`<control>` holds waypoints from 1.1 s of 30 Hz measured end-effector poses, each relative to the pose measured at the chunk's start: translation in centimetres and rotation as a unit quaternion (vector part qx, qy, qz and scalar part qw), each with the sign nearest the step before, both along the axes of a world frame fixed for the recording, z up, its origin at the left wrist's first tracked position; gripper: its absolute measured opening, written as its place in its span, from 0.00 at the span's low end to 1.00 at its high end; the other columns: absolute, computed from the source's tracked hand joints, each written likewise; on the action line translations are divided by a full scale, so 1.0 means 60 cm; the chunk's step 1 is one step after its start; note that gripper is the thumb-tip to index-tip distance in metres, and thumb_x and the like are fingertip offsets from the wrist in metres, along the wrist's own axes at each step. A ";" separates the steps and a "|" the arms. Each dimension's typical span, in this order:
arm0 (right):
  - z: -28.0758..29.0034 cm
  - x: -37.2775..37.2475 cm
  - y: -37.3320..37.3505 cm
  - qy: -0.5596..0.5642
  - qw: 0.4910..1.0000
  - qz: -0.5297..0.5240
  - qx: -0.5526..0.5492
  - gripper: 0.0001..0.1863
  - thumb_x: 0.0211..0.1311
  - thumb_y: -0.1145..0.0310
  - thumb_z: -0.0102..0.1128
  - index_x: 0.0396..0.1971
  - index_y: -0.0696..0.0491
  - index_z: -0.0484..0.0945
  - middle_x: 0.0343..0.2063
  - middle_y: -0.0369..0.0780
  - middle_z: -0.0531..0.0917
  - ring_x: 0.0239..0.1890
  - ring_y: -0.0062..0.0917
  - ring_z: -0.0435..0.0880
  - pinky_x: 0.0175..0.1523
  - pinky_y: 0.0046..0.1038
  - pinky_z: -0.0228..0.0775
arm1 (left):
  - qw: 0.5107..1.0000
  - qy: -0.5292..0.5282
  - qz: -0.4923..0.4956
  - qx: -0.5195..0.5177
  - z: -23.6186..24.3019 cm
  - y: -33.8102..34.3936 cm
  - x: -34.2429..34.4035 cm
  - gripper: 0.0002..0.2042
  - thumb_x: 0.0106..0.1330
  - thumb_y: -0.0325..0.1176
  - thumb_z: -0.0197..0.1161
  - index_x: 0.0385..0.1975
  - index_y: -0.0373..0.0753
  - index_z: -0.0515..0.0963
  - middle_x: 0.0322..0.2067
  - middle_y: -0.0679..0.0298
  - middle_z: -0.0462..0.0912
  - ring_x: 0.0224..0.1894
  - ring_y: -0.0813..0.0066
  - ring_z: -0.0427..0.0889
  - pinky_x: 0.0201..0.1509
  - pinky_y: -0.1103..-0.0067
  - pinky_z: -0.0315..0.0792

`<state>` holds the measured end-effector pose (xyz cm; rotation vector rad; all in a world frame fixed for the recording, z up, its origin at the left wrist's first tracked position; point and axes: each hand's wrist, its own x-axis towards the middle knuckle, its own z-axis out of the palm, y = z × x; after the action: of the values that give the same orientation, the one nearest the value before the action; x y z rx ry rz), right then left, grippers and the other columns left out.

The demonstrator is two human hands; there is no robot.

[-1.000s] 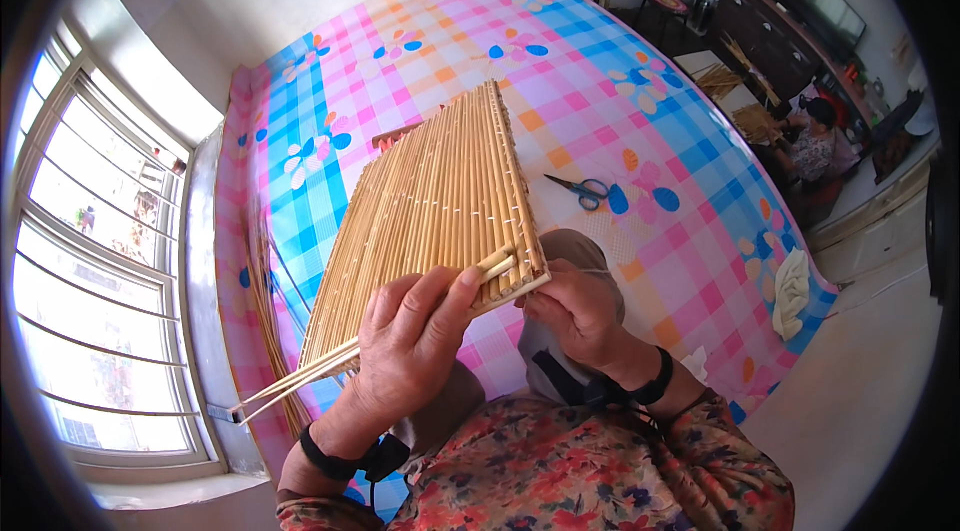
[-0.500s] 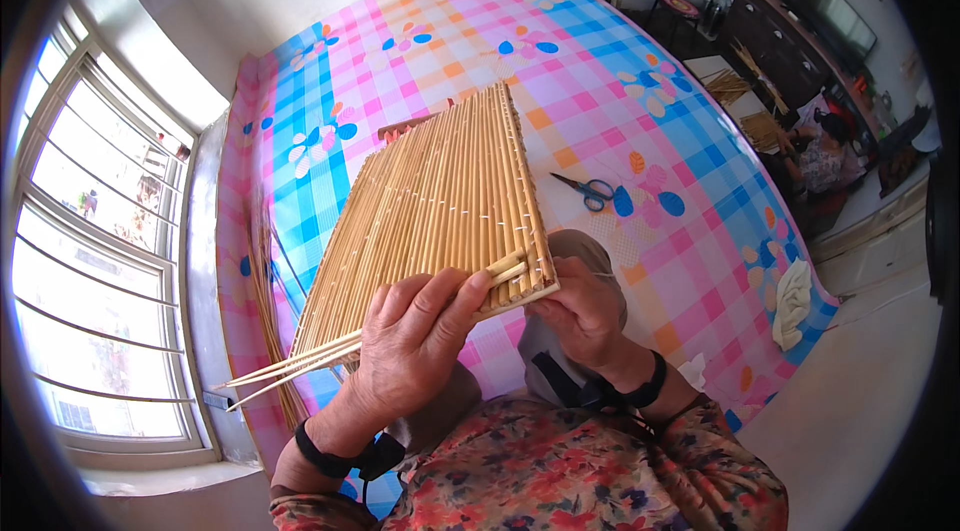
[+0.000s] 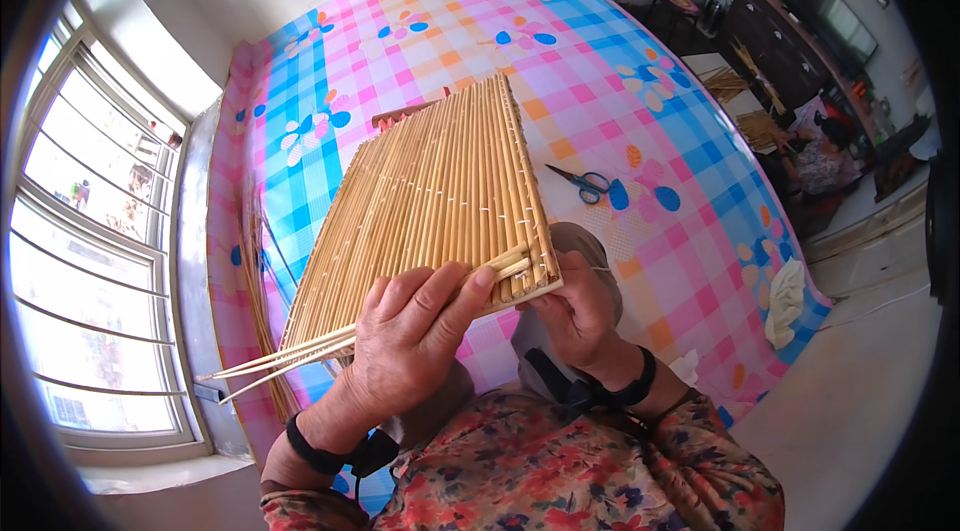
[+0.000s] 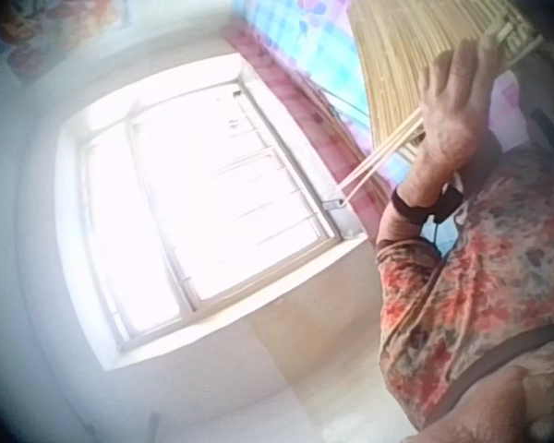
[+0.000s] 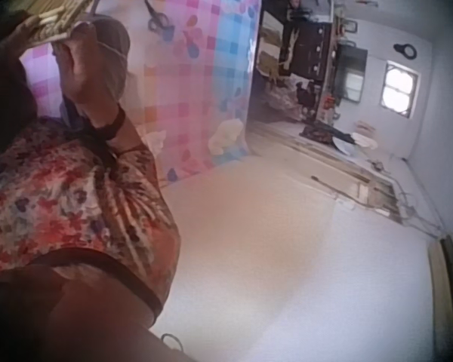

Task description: The person weaves together thin bamboo sticks by threading a white string through and around them while holding the sticks against a wooden frame.

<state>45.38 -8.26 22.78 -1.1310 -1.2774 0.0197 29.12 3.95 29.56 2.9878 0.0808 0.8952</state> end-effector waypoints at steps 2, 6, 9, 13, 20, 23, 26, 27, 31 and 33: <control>0.001 0.000 0.000 0.007 1.000 0.007 0.004 0.12 0.57 0.84 0.60 0.42 0.58 0.76 0.36 0.45 0.81 0.33 0.32 0.80 0.37 0.28 0.73 | 1.000 -0.004 0.001 0.001 0.000 0.000 0.002 0.28 0.48 0.29 0.62 0.55 0.38 0.75 0.46 0.64 0.77 0.44 0.68 0.75 0.44 0.74 0.70; 0.004 0.001 0.002 -0.015 1.000 -0.018 0.009 0.12 0.57 0.83 0.60 0.42 0.58 0.76 0.36 0.45 0.81 0.32 0.32 0.80 0.36 0.28 0.72 | 1.000 -0.014 -0.002 -0.003 -0.005 0.001 0.000 0.28 0.48 0.30 0.62 0.56 0.38 0.75 0.46 0.64 0.77 0.43 0.68 0.75 0.43 0.74 0.70; 0.003 0.004 -0.002 -0.018 1.000 -0.017 0.006 0.11 0.57 0.82 0.61 0.41 0.58 0.77 0.35 0.45 0.81 0.32 0.32 0.80 0.36 0.28 0.72 | 1.000 -0.013 -0.003 -0.002 -0.004 0.000 0.001 0.29 0.48 0.30 0.62 0.56 0.38 0.75 0.46 0.64 0.77 0.43 0.68 0.75 0.42 0.74 0.69; 0.003 0.007 -0.010 -0.001 1.000 -0.010 -0.029 0.10 0.57 0.81 0.62 0.40 0.57 0.77 0.33 0.45 0.81 0.31 0.33 0.80 0.35 0.28 0.72 | 1.000 -0.012 0.001 0.001 -0.007 -0.003 0.001 0.29 0.49 0.30 0.62 0.57 0.39 0.74 0.47 0.65 0.77 0.43 0.69 0.75 0.41 0.75 0.67; -0.016 0.013 -0.040 0.076 0.983 0.083 -0.147 0.13 0.64 0.77 0.57 0.49 0.60 0.76 0.29 0.41 0.80 0.25 0.24 0.77 0.32 0.25 0.70 | 1.000 0.019 -0.009 0.010 -0.011 -0.010 0.004 0.28 0.51 0.31 0.61 0.57 0.40 0.74 0.47 0.66 0.76 0.43 0.71 0.74 0.40 0.75 0.66; -0.007 0.011 -0.050 0.125 0.970 0.112 -0.173 0.15 0.68 0.76 0.51 0.53 0.61 0.74 0.28 0.38 0.79 0.23 0.17 0.74 0.30 0.21 0.68 | 0.999 0.028 -0.009 0.014 -0.014 -0.013 0.003 0.27 0.51 0.31 0.60 0.57 0.40 0.74 0.47 0.66 0.76 0.42 0.71 0.73 0.40 0.75 0.66; -0.011 0.015 -0.060 0.188 0.943 0.165 -0.220 0.14 0.70 0.77 0.49 0.53 0.60 0.74 0.27 0.35 0.77 0.24 0.14 0.72 0.29 0.19 0.67 | 0.999 0.031 -0.009 0.020 -0.019 -0.013 0.002 0.27 0.51 0.32 0.60 0.57 0.40 0.75 0.47 0.66 0.76 0.42 0.71 0.73 0.40 0.75 0.65; -0.014 0.017 -0.065 0.195 0.935 0.182 -0.233 0.14 0.70 0.77 0.47 0.53 0.60 0.73 0.26 0.35 0.76 0.23 0.14 0.72 0.29 0.19 0.67 | 0.999 0.036 -0.011 0.023 -0.019 -0.013 0.003 0.27 0.51 0.32 0.60 0.56 0.40 0.75 0.47 0.66 0.76 0.42 0.71 0.73 0.40 0.75 0.65; -0.020 0.012 -0.069 0.248 0.916 0.211 -0.233 0.14 0.72 0.77 0.44 0.53 0.60 0.72 0.23 0.35 0.73 0.22 0.15 0.71 0.29 0.20 0.68 | 0.999 0.042 -0.012 0.025 -0.021 -0.015 0.001 0.28 0.51 0.32 0.60 0.57 0.40 0.74 0.47 0.66 0.76 0.42 0.71 0.72 0.40 0.75 0.65; -0.033 0.008 -0.068 0.269 0.913 0.211 -0.224 0.13 0.72 0.77 0.43 0.52 0.61 0.72 0.23 0.34 0.72 0.22 0.15 0.71 0.29 0.20 0.69 | 0.999 0.042 -0.017 0.026 -0.022 -0.014 0.005 0.28 0.51 0.31 0.60 0.57 0.40 0.74 0.47 0.66 0.76 0.43 0.71 0.72 0.40 0.75 0.65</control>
<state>45.86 -12.33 20.82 -1.1004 -1.0081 0.9297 29.40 3.13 28.23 3.0649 0.0066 0.7808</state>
